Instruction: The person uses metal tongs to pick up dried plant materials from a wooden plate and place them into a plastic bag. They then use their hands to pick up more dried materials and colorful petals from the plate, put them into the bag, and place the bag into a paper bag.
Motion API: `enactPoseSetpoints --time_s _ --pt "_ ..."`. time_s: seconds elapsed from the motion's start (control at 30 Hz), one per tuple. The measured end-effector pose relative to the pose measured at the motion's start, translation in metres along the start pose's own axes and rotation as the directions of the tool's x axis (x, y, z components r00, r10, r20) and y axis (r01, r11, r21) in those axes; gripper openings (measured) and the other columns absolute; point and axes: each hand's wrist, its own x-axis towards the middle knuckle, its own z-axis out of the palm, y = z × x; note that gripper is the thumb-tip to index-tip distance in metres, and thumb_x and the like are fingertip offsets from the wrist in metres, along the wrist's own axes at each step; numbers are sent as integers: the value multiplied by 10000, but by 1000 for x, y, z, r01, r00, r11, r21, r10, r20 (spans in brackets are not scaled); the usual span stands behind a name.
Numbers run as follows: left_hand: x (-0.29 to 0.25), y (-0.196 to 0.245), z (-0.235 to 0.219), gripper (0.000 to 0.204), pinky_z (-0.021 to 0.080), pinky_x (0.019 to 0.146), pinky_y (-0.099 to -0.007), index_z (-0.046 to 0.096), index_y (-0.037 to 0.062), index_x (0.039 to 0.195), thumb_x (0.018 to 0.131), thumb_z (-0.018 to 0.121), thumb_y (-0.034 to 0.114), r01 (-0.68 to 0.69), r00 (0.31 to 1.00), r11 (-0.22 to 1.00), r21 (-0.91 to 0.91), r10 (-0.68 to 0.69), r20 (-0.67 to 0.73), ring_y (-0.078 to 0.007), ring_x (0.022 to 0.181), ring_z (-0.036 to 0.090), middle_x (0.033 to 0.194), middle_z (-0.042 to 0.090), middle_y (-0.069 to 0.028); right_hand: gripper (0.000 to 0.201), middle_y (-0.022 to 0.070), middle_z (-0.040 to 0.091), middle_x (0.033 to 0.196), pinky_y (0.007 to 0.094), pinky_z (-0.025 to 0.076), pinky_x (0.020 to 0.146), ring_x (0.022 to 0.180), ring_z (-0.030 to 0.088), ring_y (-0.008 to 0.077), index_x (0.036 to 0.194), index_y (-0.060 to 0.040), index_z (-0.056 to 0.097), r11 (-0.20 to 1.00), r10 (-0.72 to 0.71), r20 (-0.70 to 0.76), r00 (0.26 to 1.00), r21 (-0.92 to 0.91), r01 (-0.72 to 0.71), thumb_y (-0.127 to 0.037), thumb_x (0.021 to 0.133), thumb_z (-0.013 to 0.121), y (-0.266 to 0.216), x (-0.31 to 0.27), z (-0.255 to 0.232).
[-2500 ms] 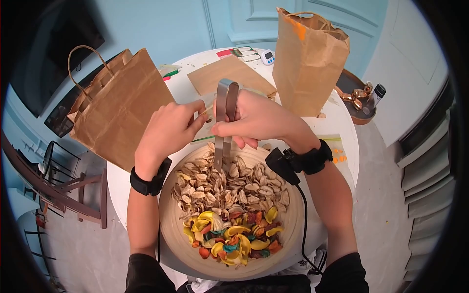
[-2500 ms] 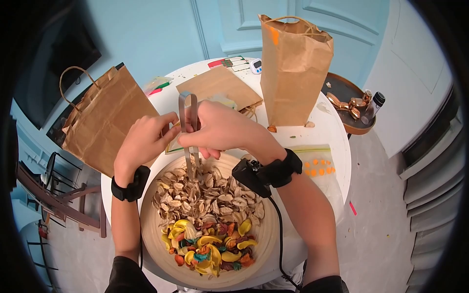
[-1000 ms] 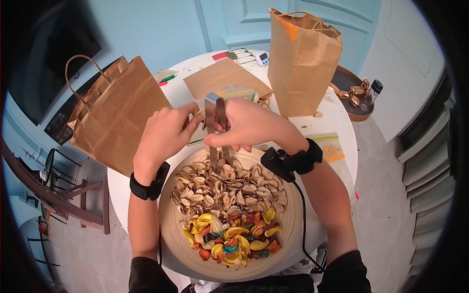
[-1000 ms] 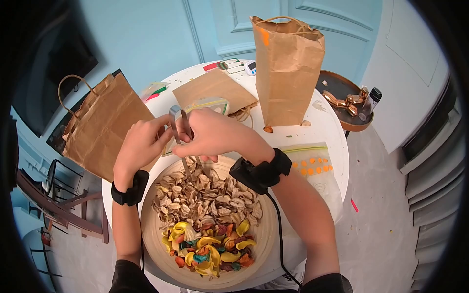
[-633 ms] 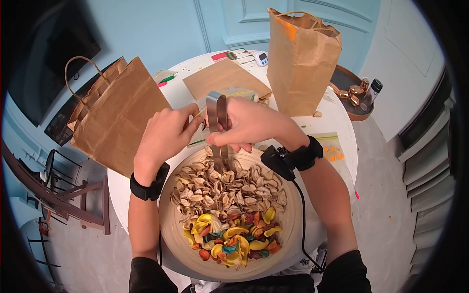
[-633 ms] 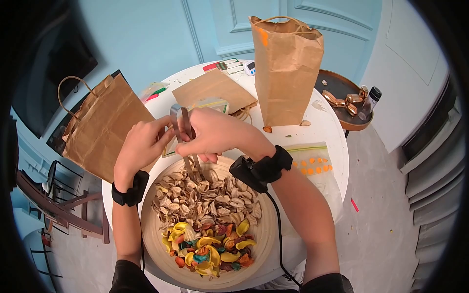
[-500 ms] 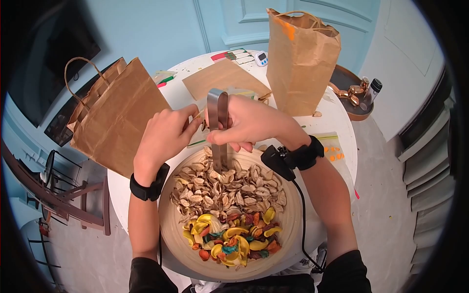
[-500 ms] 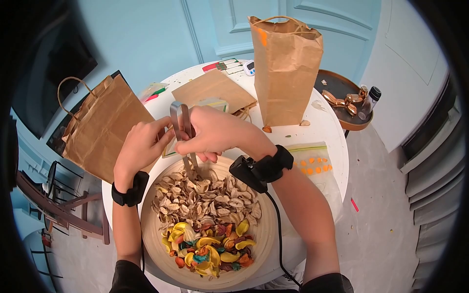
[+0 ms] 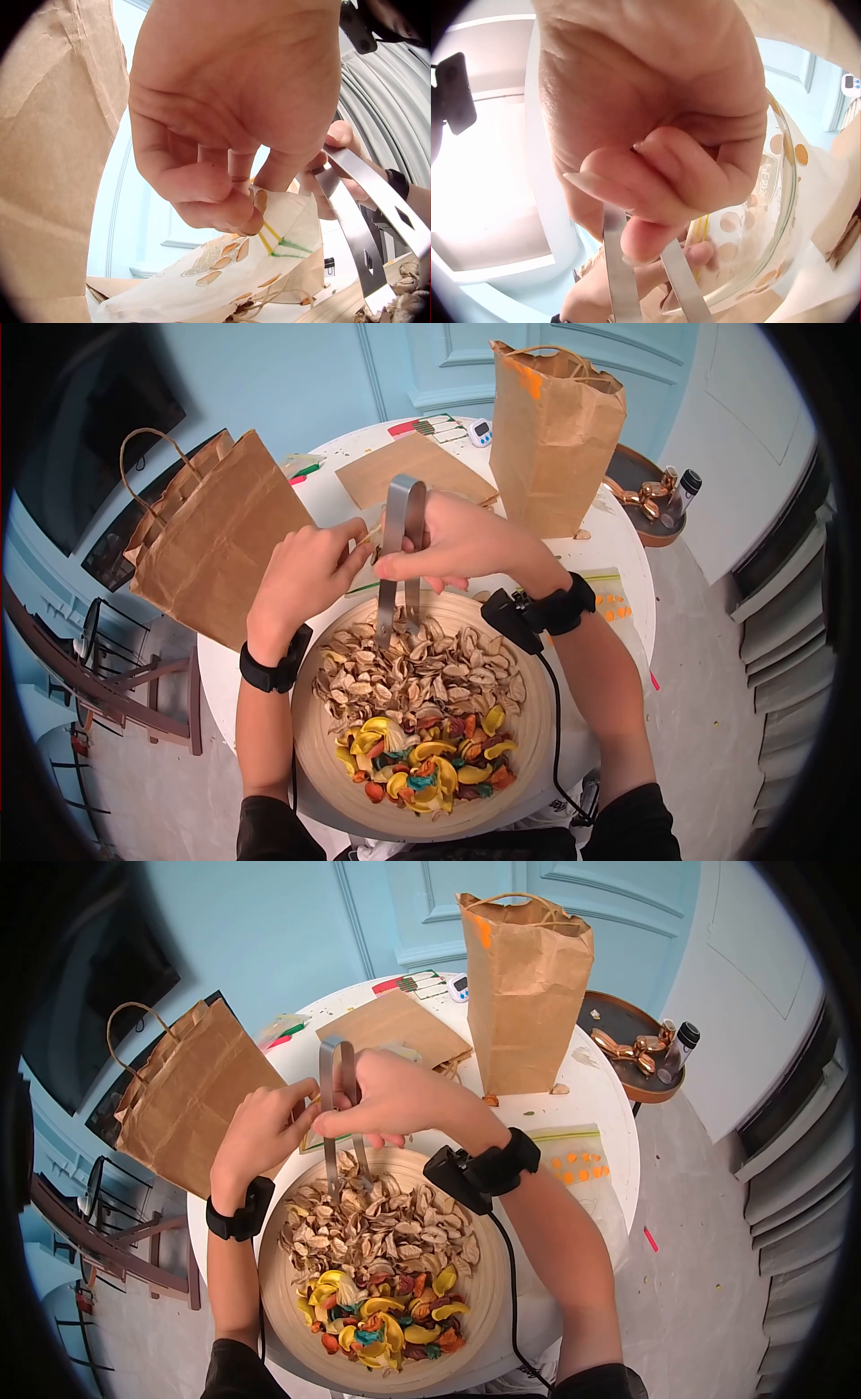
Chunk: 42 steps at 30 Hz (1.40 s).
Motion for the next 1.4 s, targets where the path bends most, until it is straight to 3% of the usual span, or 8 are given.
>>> enactPoseSetpoints --time_s 0.2,0.3,0.6,0.9,1.03,1.17,1.27,1.4 --pt "1 0 -1 150 524 661 -500 700 87 993 962 631 218 15 999 1000 8 -15 29 -411 709 664 685 664 -185 392 45 593 585 266 464 401 435 606 133 772 -54 483 1000 6 55 998 12 -7 -280 845 795 3 5 13" --pt "0 1 -2 146 528 668 -500 710 101 1006 947 623 202 23 999 1000 21 -24 27 -412 708 665 688 666 -185 333 38 579 564 251 406 377 408 566 109 822 -70 488 999 28 64 998 -29 -26 -248 914 755 3 3 18" --pt "0 1 -1 152 526 663 -496 717 110 1022 942 622 198 32 999 999 34 -33 29 -412 706 664 682 665 -186 275 92 622 570 276 476 401 445 636 157 794 -43 475 1000 24 135 991 -13 -23 -169 848 713 7 5 16" --pt "0 -2 3 168 513 647 -499 698 83 987 972 634 238 -6 1000 1000 -1 6 4 -415 697 658 679 662 -183 242 82 630 567 257 440 387 428 610 135 768 -32 552 999 5 103 995 44 -10 -188 862 711 3 -1 3" --pt "0 0 1 176 500 633 -489 685 74 983 978 638 243 -4 1000 1000 18 4 19 -404 686 657 677 659 -178 207 86 636 583 245 417 371 401 566 109 841 -4 643 994 -51 37 998 97 47 -187 909 712 -12 -12 -8" --pt "-1 0 1 191 478 603 -469 664 56 968 985 643 246 -9 1000 1000 15 9 14 -392 661 650 674 648 -179 212 68 641 601 227 383 347 375 533 82 841 -22 606 979 -142 -84 986 135 153 -177 914 732 -23 -25 -27" --pt "-1 0 1 201 470 593 -467 662 53 953 990 643 249 -8 1000 1000 15 8 5 -387 648 644 659 640 -175 203 60 637 600 225 379 350 376 528 72 878 -34 595 976 -152 -258 954 110 186 -182 919 728 -27 -32 -36" --pt "-1 2 -3 205 464 585 -458 661 47 945 989 647 247 14 1000 1000 26 -14 10 -380 631 637 643 633 -169 246 32 605 612 234 383 390 417 525 72 868 -36 584 994 -105 -419 902 -34 100 -223 890 741 -23 -28 -39"
